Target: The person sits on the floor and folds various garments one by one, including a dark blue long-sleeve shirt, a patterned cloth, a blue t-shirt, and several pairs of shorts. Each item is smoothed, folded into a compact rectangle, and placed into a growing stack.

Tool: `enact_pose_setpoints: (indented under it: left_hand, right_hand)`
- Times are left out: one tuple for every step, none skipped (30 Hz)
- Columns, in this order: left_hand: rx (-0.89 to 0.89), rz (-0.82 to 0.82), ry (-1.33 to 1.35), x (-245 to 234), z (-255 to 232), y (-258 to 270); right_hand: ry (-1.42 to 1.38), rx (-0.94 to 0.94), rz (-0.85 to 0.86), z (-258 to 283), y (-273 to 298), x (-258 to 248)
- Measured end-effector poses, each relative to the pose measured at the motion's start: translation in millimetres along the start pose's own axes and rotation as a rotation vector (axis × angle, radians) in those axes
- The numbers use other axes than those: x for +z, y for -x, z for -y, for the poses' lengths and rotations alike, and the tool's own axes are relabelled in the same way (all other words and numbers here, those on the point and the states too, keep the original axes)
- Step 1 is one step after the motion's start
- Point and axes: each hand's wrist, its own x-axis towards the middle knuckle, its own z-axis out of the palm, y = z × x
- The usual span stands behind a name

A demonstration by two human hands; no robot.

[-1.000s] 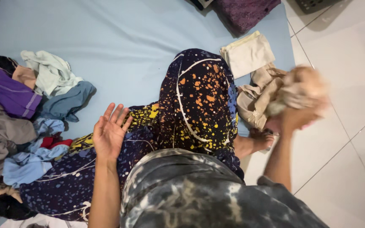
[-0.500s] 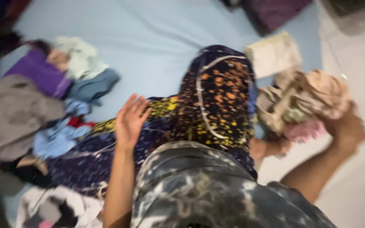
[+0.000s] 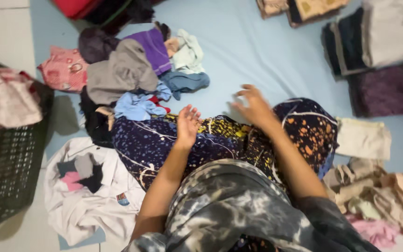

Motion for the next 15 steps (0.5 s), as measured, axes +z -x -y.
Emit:
enact_pose_setpoints:
  left_hand:
    - [-0.014,-0.013,-0.015,0.8,2.0,-1.3]
    - [-0.028,-0.027,-0.029,1.8,3.4,-2.6]
    - [-0.023,-0.027,-0.03,1.6,5.1,-2.6]
    - [-0.017,-0.028,-0.032,1.5,5.7,-3.1]
    - [-0.014,-0.028,-0.036,1.0,6.3,-2.6]
    - [-0.022,-0.023,-0.056,0.9,6.3,-2.0]
    - [-0.031,-0.016,-0.077,2.3,5.6,-2.2]
    - [-0.041,-0.009,-0.099,4.6,5.2,-1.6]
    - [-0.024,-0.026,-0.117,6.4,5.1,1.4]
    - [-0.006,-0.043,-0.134,9.1,5.1,6.2]
    - [0.013,-0.055,-0.151,16.2,3.3,9.2]
    - [0.158,-0.078,-0.218,25.1,1.6,14.1]
    - [0.303,-0.103,-0.283,34.5,-0.2,22.0]
    - [0.449,-0.13,-0.347,45.1,-5.2,30.7]
    - [0.609,-0.198,-0.503,55.0,-12.8,41.8]
  right_hand:
    - [0.027,-0.092,0.042,12.9,-18.3,27.5]
    - [0.096,-0.163,0.065,20.4,-34.4,48.1]
    - [0.162,-0.229,0.089,25.3,-47.5,66.4]
    - [0.198,-0.313,0.071,27.4,-59.5,81.0]
    - [0.232,-0.393,0.052,29.3,-70.5,94.0]
    - [0.266,-0.474,0.032,30.0,-80.5,103.3]
    - [0.319,-0.488,0.025,30.9,-91.6,108.9]
    - [0.372,-0.502,0.017,32.9,-101.2,111.6]
    - [0.423,-0.512,0.011,35.1,-103.6,111.7]
    - [0.272,-0.487,0.042,38.1,-103.4,108.0]
    - [0.124,-0.461,0.07,41.5,-104.5,98.2]
    - [-0.023,-0.435,0.098,46.1,-103.1,85.2]
    - [-0.163,-0.457,0.11,51.1,-98.7,69.2]
    - [-0.304,-0.477,0.124,54.8,-92.0,49.8]
    - [-0.445,-0.493,0.136,57.9,-83.6,29.6]
